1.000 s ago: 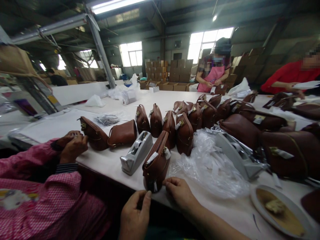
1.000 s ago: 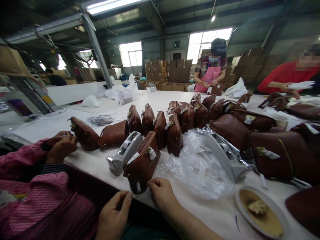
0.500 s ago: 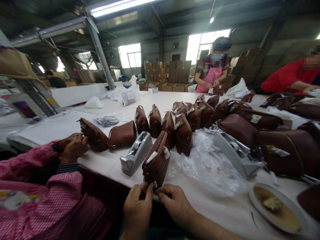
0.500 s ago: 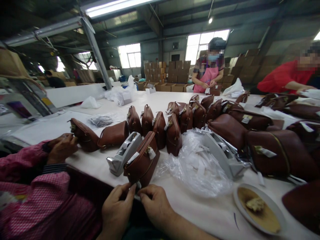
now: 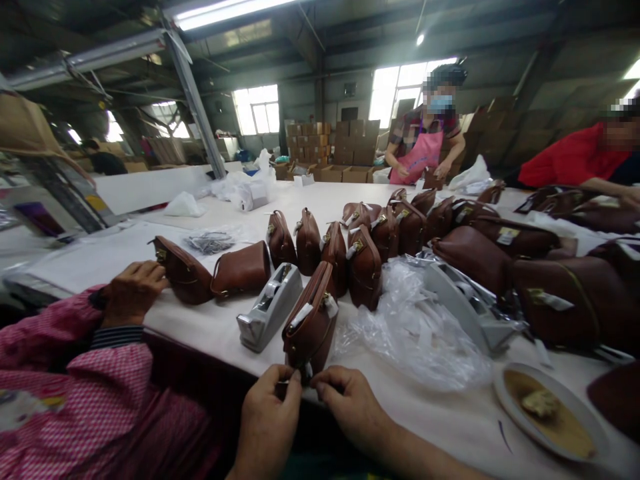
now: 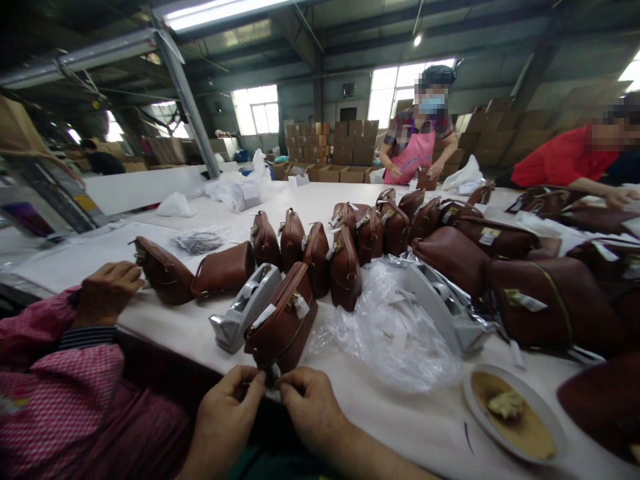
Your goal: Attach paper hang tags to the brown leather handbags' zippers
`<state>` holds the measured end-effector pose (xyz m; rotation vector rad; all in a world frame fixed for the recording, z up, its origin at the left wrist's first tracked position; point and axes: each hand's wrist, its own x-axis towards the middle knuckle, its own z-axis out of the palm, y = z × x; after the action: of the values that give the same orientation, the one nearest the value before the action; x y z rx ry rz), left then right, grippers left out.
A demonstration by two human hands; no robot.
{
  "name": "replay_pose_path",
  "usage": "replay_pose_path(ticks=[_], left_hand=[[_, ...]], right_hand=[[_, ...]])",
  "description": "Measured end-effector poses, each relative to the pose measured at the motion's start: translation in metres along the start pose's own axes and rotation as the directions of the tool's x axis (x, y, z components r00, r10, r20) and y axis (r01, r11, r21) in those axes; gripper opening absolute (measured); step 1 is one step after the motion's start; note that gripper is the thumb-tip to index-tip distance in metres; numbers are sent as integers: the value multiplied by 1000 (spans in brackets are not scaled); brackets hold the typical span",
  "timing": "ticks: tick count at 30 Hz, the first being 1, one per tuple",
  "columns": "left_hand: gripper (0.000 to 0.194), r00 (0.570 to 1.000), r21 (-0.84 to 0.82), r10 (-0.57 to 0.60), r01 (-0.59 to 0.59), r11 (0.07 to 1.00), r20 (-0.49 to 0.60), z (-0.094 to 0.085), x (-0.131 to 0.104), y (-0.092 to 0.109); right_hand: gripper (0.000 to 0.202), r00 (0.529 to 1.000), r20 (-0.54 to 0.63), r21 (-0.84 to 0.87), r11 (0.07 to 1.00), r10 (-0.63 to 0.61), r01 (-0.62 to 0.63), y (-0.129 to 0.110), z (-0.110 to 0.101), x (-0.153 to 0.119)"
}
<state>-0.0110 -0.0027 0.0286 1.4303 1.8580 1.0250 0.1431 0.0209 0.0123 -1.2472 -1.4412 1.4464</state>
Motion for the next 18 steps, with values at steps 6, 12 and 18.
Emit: replay_pose_path(ticks=[6,12,18], left_hand=[[43,973,-258,-150,192,947,175,-4,-3,0],[45,968,-349,-135,204,915,210,-3,-5,-7],[45,971,-379,-178,227,897,159,-5,-7,4]], right_hand=[[23,999,-17,13,999,-44,44,-8,5,2],[17,984,-43,-318,936,-172,150,-20,8,2],[12,963,-12,-548,807,-269,219,-18,11,3]])
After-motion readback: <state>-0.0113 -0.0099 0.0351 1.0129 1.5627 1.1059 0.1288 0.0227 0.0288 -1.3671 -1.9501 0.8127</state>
